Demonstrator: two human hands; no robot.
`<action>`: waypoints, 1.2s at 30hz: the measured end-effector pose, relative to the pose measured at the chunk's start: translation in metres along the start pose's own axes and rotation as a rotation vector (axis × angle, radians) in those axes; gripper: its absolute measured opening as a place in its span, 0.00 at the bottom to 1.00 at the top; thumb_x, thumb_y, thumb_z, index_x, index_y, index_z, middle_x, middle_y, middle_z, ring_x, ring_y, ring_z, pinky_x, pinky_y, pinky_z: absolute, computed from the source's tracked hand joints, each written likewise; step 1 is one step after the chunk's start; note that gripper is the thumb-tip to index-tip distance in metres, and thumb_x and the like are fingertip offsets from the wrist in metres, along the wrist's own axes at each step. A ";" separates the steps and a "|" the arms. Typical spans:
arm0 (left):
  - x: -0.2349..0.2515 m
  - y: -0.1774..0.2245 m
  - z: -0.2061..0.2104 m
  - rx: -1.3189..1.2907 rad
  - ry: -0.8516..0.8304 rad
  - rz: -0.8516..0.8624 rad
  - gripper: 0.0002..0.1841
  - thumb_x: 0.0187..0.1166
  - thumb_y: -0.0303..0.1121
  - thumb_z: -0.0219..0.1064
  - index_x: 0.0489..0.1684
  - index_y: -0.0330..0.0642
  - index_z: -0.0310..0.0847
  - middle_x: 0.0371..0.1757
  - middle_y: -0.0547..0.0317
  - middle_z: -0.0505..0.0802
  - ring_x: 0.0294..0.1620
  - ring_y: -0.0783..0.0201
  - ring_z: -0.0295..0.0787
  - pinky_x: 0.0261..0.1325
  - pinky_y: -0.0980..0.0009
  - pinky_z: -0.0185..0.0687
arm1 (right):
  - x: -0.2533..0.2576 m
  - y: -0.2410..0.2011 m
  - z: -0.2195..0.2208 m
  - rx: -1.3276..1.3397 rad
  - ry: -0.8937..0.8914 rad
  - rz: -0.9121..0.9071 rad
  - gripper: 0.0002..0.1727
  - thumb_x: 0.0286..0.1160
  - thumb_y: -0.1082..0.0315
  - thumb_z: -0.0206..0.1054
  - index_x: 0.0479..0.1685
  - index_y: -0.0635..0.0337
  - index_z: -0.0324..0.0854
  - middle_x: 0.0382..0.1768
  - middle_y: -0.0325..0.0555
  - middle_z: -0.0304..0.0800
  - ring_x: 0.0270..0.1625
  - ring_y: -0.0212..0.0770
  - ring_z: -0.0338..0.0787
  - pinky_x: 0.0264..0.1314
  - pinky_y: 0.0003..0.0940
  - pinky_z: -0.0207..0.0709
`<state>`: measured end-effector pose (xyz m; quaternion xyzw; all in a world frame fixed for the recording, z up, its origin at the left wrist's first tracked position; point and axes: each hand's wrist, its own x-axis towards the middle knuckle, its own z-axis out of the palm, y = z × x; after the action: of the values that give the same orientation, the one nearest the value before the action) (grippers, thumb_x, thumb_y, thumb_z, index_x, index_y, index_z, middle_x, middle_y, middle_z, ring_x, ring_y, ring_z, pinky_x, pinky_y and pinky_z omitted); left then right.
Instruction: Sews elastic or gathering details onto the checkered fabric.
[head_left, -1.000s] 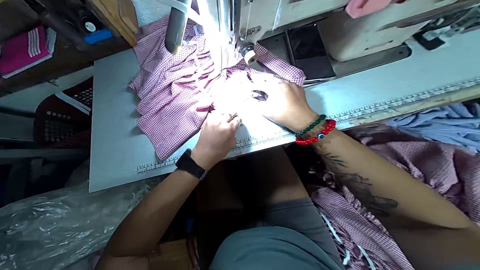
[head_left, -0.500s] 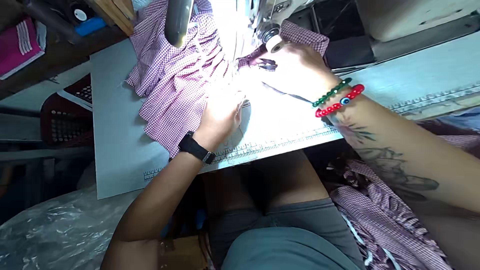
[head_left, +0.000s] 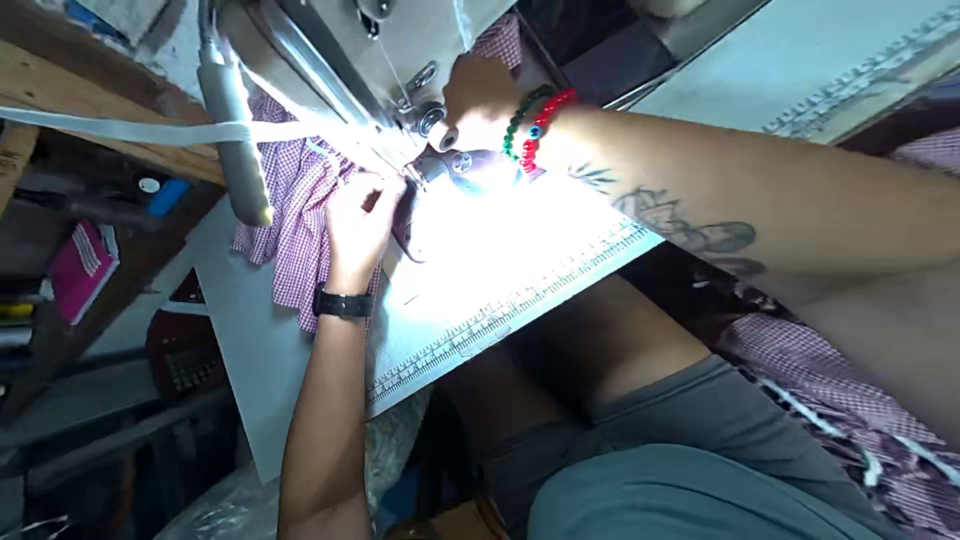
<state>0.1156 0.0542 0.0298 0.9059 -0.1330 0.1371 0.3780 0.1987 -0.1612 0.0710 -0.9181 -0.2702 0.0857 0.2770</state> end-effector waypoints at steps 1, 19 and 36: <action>0.007 -0.004 0.000 0.036 0.042 -0.054 0.08 0.80 0.31 0.69 0.39 0.34 0.89 0.39 0.59 0.93 0.41 0.77 0.89 0.51 0.76 0.85 | 0.001 -0.001 -0.001 -0.019 -0.007 0.007 0.18 0.80 0.65 0.64 0.59 0.72 0.83 0.61 0.75 0.83 0.68 0.75 0.81 0.60 0.74 0.68; -0.073 -0.035 -0.092 0.397 0.373 -0.695 0.18 0.85 0.29 0.58 0.67 0.25 0.78 0.57 0.30 0.89 0.59 0.41 0.88 0.66 0.45 0.79 | -0.046 -0.084 0.079 -0.184 0.005 -0.351 0.17 0.89 0.64 0.56 0.65 0.59 0.83 0.50 0.65 0.85 0.51 0.68 0.88 0.45 0.63 0.79; -0.240 0.184 -0.039 -0.196 -0.868 0.050 0.07 0.81 0.30 0.68 0.45 0.36 0.90 0.44 0.46 0.93 0.44 0.53 0.93 0.49 0.58 0.89 | -0.034 -0.093 0.076 -0.176 0.057 -0.395 0.18 0.80 0.63 0.63 0.65 0.55 0.86 0.69 0.67 0.80 0.70 0.70 0.81 0.59 0.70 0.77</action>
<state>-0.1765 -0.0098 0.0919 0.8360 -0.3136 -0.2600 0.3678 0.1052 -0.0799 0.0599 -0.8700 -0.4435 -0.0200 0.2148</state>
